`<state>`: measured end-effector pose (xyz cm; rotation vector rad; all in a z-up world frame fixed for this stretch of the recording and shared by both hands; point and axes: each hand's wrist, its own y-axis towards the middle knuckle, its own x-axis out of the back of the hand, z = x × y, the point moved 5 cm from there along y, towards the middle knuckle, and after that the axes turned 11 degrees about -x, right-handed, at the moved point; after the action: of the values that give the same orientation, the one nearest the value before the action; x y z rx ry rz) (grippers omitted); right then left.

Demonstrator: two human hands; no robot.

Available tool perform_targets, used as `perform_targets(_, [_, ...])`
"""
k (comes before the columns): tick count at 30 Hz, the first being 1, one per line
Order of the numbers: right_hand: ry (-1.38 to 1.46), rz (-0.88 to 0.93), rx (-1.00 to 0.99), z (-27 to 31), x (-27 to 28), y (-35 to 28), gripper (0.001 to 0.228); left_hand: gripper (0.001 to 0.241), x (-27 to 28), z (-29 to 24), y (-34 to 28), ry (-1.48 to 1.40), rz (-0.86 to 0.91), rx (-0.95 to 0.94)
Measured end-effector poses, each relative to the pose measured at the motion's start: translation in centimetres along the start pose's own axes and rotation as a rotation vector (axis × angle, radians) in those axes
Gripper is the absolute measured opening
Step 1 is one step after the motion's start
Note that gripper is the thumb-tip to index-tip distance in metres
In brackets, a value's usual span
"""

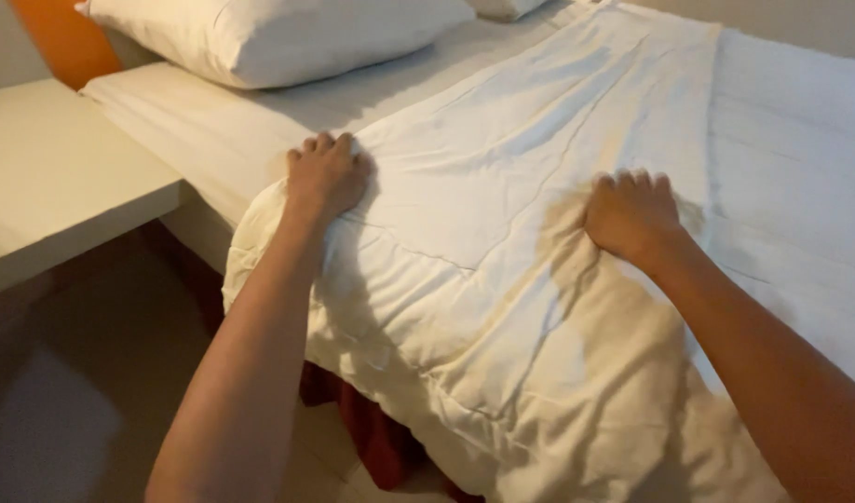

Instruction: The person wipes an orange table with a cloth, moving a tray of dishes and a water pitcher aside. They then move to a bed, smooth the white sheets, fold the duvet, and arrange the pillows.

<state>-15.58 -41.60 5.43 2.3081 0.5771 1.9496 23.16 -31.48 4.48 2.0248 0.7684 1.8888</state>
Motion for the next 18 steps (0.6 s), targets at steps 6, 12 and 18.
perform_targets(6, [0.569,-0.249,0.622,15.1,3.4,1.9,0.048,0.034,-2.1,1.4,4.1,-0.012,-0.127,-0.11])
perform_targets(12, [0.618,-0.185,0.543,21.5,1.5,5.1,0.049,0.025,-4.2,4.7,6.3,-0.126,-0.11,0.038])
perform_targets(18, [0.563,-0.332,0.36,21.0,1.3,4.1,0.058,0.03,-2.0,4.5,4.6,-0.225,-0.113,0.143])
